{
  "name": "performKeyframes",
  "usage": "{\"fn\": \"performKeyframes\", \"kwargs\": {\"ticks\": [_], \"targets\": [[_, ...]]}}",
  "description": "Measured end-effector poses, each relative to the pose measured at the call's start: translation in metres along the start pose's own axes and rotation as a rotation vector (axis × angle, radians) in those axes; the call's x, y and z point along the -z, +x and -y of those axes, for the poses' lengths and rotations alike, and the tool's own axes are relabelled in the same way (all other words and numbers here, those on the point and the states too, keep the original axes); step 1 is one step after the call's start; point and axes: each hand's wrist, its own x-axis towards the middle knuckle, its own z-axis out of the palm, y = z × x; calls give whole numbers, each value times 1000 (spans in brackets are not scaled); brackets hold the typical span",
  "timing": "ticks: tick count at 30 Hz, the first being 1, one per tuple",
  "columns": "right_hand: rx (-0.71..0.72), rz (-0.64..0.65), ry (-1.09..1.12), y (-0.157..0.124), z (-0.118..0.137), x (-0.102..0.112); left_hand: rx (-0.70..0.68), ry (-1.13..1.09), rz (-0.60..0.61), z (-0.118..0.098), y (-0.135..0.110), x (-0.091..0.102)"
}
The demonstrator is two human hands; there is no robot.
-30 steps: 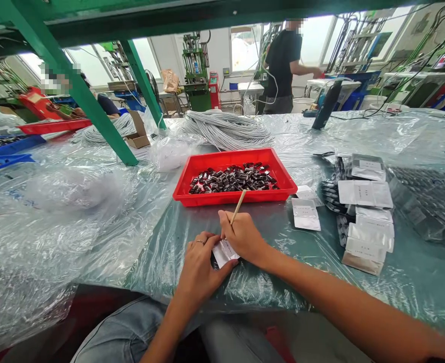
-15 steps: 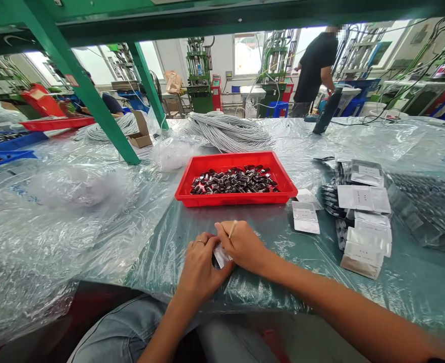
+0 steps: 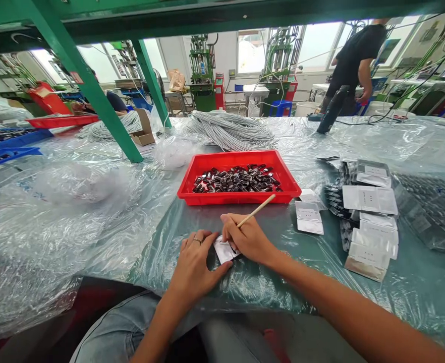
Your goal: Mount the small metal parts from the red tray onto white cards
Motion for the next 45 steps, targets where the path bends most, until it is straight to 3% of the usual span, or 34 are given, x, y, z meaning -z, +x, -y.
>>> {"fn": "performKeyframes", "kwargs": {"ticks": [6, 15, 21, 24, 26, 30, 33, 36, 38, 42, 45], "targets": [[7, 9, -37, 1, -4, -12, 26, -74, 32, 3, 1, 0], [132, 1, -370, 4, 1, -16, -9, -95, -22, 3, 0, -6], [18, 198, -299, -9, 8, -8, 15, -76, -32, 5, 1, -9], [-113, 290, -188, -9, 11, 4, 21, -85, -47, 7, 2, -9], [-174, 263, -125, -3, 14, 18, 41, -132, -42, 9, 2, -6], [-122, 189, -272, 10, 20, 62, 121, -371, -10, 13, 1, 6], [-97, 346, -388, 8, 19, 91, 198, -720, 26, 20, 1, 16], [-55, 501, -452, 1, 11, 103, 275, -1004, -96, 25, 5, 25], [18, 468, -582, -2, 7, 101, 321, -1085, -218, 25, 11, 31], [200, 238, -880, 2, 16, 89, 362, -1160, -399, 15, 37, 40], [459, -2, -843, 20, 34, 73, 315, -1179, -485, 5, 71, 41]]}}
